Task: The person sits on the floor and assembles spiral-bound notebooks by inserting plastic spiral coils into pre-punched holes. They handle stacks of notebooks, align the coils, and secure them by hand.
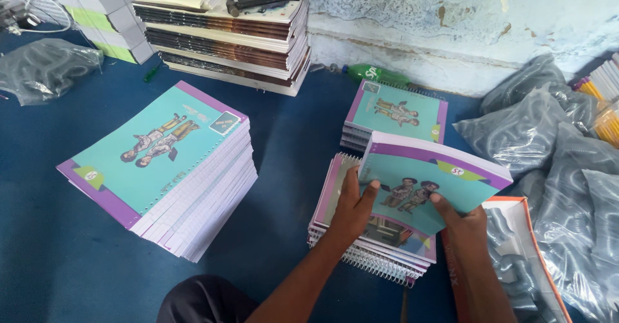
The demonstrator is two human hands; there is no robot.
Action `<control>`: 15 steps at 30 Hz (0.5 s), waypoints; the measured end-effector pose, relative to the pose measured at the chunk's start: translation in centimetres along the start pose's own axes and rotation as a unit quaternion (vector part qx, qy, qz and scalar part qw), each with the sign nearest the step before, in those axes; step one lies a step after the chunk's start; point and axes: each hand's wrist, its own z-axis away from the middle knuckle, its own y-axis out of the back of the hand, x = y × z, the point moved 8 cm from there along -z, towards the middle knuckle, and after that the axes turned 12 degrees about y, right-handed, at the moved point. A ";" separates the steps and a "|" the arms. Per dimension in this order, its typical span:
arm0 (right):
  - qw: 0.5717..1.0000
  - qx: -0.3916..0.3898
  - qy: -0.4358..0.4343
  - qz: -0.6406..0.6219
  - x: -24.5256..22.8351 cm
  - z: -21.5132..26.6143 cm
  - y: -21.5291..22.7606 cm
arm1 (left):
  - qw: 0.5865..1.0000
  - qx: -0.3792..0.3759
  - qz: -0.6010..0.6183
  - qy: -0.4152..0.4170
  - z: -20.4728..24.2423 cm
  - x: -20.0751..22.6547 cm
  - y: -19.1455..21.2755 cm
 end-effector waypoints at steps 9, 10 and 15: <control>0.999 -0.009 -0.037 -0.024 1.4 -0.3 0.2 | 0.999 0.000 0.037 -0.023 0.4 0.7 -0.2; 0.999 -0.010 -0.038 -0.013 1.3 -0.4 0.3 | 0.999 -0.003 0.036 0.000 0.2 0.4 -0.3; 0.999 -0.012 -0.036 -0.011 0.9 -0.2 0.2 | 1.000 0.006 0.010 0.007 0.1 -0.2 -0.2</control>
